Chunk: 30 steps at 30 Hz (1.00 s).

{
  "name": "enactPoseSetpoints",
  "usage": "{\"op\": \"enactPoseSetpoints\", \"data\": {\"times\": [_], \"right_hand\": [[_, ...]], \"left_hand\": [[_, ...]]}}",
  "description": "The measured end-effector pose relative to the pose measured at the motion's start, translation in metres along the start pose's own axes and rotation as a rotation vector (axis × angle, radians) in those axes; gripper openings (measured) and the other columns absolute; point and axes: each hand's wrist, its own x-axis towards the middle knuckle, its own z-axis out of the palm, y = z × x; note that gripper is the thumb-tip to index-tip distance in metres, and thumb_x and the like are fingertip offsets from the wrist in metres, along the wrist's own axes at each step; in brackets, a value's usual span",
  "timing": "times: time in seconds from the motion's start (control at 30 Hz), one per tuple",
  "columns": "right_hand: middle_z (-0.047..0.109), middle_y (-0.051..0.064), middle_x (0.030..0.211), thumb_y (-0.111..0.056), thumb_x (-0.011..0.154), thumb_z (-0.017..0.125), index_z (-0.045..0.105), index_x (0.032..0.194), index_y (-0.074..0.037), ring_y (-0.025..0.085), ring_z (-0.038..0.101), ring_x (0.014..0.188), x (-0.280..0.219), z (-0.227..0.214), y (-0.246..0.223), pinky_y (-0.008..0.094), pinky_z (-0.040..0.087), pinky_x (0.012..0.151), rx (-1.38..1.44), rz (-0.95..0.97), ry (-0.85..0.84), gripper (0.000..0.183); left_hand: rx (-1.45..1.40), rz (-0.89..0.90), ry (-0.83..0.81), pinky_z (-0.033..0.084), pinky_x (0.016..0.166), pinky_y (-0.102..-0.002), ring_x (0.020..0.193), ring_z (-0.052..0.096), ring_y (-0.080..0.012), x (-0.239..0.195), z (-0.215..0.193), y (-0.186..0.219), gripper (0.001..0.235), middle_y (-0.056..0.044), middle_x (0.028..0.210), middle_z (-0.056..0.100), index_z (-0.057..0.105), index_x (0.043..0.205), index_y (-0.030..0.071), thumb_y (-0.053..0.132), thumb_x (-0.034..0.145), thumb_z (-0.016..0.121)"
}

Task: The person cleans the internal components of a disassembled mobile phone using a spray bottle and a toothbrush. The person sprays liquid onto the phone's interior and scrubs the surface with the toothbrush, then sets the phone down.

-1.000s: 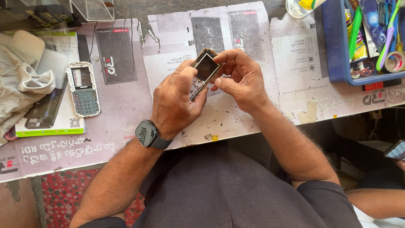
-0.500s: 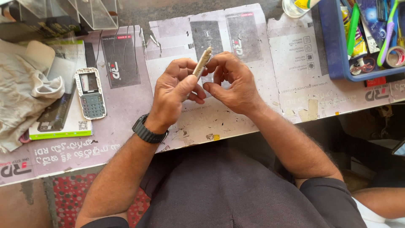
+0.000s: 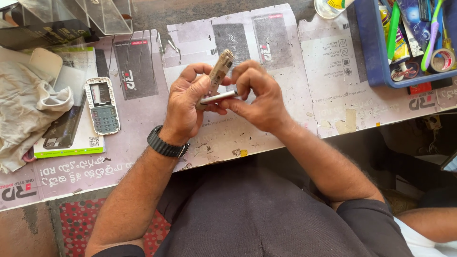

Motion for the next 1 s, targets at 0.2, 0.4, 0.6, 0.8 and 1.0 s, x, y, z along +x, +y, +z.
{"op": "enactPoseSetpoints", "data": {"times": [0.2,0.4,0.6,0.8,1.0], "right_hand": [[0.063,0.010,0.103,0.001,0.096,0.072,0.052,0.110,-0.006,0.013,0.065,0.085,0.011,-0.014,-0.009,0.028,0.062,0.073,0.245,0.137,0.200,0.025],[0.063,0.011,0.090,-0.009,0.092,0.063,0.055,0.109,0.000,0.015,0.063,0.062,0.050,0.009,-0.011,0.029,0.053,0.045,0.174,0.605,0.005,0.022],[0.065,0.007,0.098,-0.011,0.103,0.062,0.059,0.110,0.000,0.011,0.069,0.074,0.024,0.004,0.001,0.026,0.060,0.062,0.102,0.362,0.036,0.013],[0.067,0.003,0.091,-0.008,0.104,0.068,0.061,0.107,-0.001,0.010,0.069,0.074,-0.036,-0.076,0.003,0.023,0.061,0.063,-0.118,0.330,0.255,0.011],[0.067,0.002,0.096,-0.001,0.101,0.078,0.064,0.109,0.000,0.006,0.056,0.077,-0.068,-0.090,0.011,0.021,0.047,0.067,-0.265,0.235,0.268,0.016]], "left_hand": [[0.051,0.133,0.096,0.068,0.068,-0.038,0.084,0.075,-0.0228,0.007,-0.010,0.018,0.027,-0.022,0.118,0.071,0.053,0.129,0.002,0.018,0.107,0.053],[0.134,0.399,0.073,0.064,0.069,-0.034,0.082,0.073,-0.0201,-0.005,-0.018,0.042,0.022,-0.022,0.120,0.070,0.053,0.133,0.004,0.014,0.113,0.055],[1.023,0.381,0.269,0.046,0.062,-0.035,0.069,0.057,-0.0229,-0.014,0.007,0.034,0.037,-0.019,0.089,0.063,0.058,0.128,0.002,0.009,0.097,0.077],[1.424,0.674,0.012,0.057,0.075,-0.038,0.089,0.069,-0.0262,-0.011,0.029,0.012,0.052,-0.014,0.106,0.069,0.056,0.131,0.004,0.016,0.089,0.085],[1.644,0.646,-0.068,0.045,0.093,-0.044,0.098,0.063,-0.0284,-0.008,0.034,0.001,0.056,-0.011,0.106,0.070,0.060,0.127,0.004,0.020,0.081,0.088]]}}
